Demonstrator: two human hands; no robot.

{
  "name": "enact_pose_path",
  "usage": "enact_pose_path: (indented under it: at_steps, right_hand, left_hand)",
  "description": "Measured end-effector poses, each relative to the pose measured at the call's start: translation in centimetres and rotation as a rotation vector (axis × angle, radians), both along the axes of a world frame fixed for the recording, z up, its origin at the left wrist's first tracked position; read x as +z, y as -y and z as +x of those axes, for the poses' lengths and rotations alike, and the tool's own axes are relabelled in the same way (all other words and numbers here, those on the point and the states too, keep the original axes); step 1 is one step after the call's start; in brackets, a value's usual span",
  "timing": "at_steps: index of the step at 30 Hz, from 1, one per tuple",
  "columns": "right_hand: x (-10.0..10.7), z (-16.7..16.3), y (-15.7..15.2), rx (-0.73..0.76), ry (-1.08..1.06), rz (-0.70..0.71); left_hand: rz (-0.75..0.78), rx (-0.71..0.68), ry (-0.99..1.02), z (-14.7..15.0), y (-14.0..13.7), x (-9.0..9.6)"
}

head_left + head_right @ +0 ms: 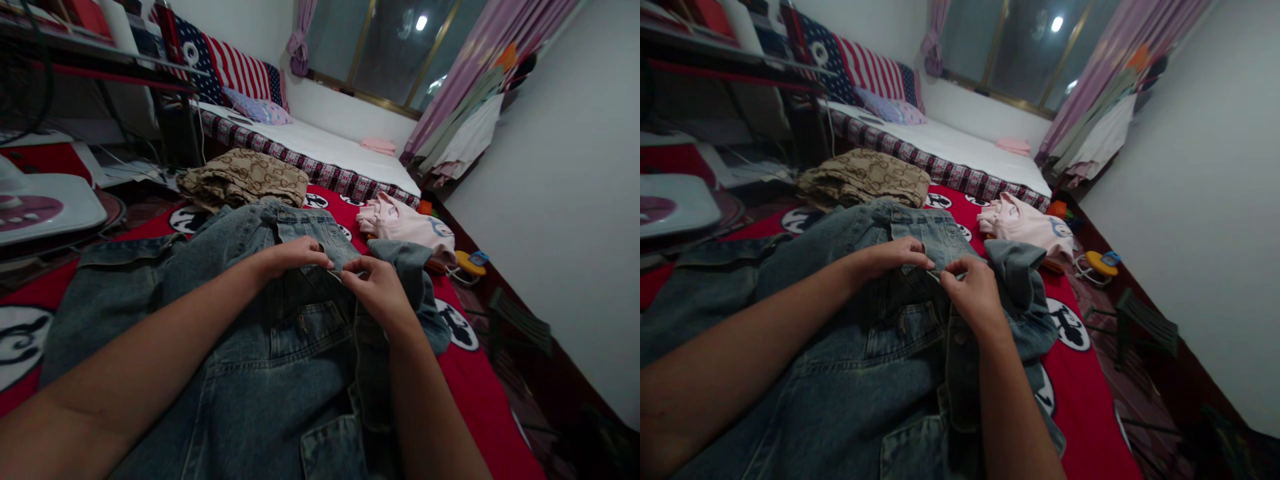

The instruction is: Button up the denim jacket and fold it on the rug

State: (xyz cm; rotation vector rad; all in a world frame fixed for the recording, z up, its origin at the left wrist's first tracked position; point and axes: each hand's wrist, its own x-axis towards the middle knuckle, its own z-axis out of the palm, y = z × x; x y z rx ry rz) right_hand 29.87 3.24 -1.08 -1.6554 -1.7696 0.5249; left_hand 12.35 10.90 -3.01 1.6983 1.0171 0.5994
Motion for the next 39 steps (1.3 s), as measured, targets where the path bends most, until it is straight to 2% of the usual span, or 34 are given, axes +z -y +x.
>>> enact_pose_path:
  at_steps: [7, 13, 18, 21, 27, 33, 36, 39]
  right_hand:
    - [-1.1, 0.4, -0.8, 0.04, -0.19, -0.073]
    - [-0.8, 0.2, -0.7, 0.006, -0.352, -0.089]
    - [-1.0, 0.2, -0.8, -0.029, -0.394, -0.113]
    - [-1.2, 0.3, -0.9, -0.014, -0.402, -0.114]
    - [-1.0, 0.7, -1.0, -0.029, -0.371, -0.116]
    - [-1.3, 1.0, -1.1, -0.042, -0.418, -0.16]
    - [-1.0, 1.1, -1.0, -0.033, -0.448, -0.201]
    - [-0.5, 1.2, -0.8, 0.016, -0.456, -0.235]
  left_hand:
    - [0.052, -0.057, 0.004, 0.1, 0.0, -0.3]
    - [0.229, -0.208, -0.026, -0.1, 0.2, 0.1]
    - [0.353, -0.269, -0.068, -0.1, 0.6, 0.2]
    - [0.421, -0.247, -0.081, 0.2, 0.9, 0.0]
    - [0.619, -0.052, -0.029, 0.8, 1.2, -0.2]
    - [0.746, -0.088, -0.076, 0.5, 1.3, 0.2]
    - [0.748, -0.133, -0.066, 0.2, 1.3, 0.4]
    - [0.656, -0.14, -0.021, 0.1, 1.2, 0.6]
